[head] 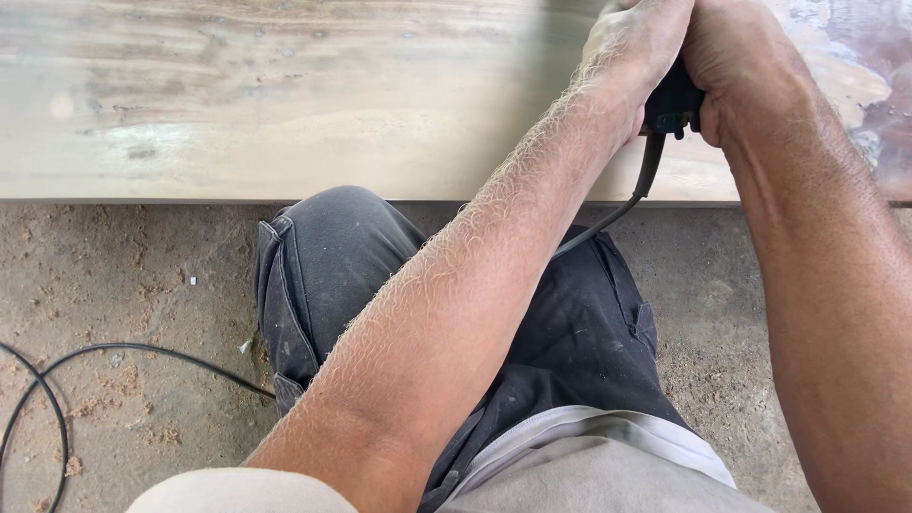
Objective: The person uses an angle grinder with a sanding disc to sand the surface of a large wooden slab. They move the tool back and forth across the wood, gradually smoothing the surface.
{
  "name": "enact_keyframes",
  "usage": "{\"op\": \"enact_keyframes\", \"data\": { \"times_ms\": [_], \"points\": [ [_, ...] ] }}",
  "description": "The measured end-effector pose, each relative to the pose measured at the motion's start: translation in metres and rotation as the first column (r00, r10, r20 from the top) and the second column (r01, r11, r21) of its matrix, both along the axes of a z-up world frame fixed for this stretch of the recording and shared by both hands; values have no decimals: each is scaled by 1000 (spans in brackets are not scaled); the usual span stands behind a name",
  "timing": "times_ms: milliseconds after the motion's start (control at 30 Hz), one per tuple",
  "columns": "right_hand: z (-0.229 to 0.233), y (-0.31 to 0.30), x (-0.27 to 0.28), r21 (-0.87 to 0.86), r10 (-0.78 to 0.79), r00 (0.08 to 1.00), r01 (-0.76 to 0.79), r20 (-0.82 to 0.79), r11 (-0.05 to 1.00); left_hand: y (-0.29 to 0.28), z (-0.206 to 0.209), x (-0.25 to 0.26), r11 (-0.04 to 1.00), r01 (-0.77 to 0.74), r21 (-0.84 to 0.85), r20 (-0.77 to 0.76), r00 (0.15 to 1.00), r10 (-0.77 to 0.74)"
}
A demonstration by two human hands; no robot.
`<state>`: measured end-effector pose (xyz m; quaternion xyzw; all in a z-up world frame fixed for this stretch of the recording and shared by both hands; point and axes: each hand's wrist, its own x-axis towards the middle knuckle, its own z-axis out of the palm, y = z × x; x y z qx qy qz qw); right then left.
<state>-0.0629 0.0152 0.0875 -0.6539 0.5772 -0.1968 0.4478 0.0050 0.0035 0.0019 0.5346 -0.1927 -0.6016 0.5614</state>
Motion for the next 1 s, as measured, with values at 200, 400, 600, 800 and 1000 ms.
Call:
{"op": "enact_keyframes", "data": {
  "times_ms": [200,400,600,800,1000],
  "points": [
    [-3,7,12,22,38,999,-39,36,999,22,4,16,999,-32,3,-4,999,32],
    [3,22,31,-19,53,998,-54,-24,998,34,9,34,997,-74,2,-20,997,74],
    [0,27,58,9,121,993,-120,-8,993,49,9,61,991,-135,0,-29,990,135],
    [-15,31,103,88,226,955,-246,193,965,78,25,107,968,-250,-9,-49,967,249],
    [-19,58,165,130,437,876,-467,204,875,140,36,163,906,-423,-32,-99,903,418]
  ]
}}
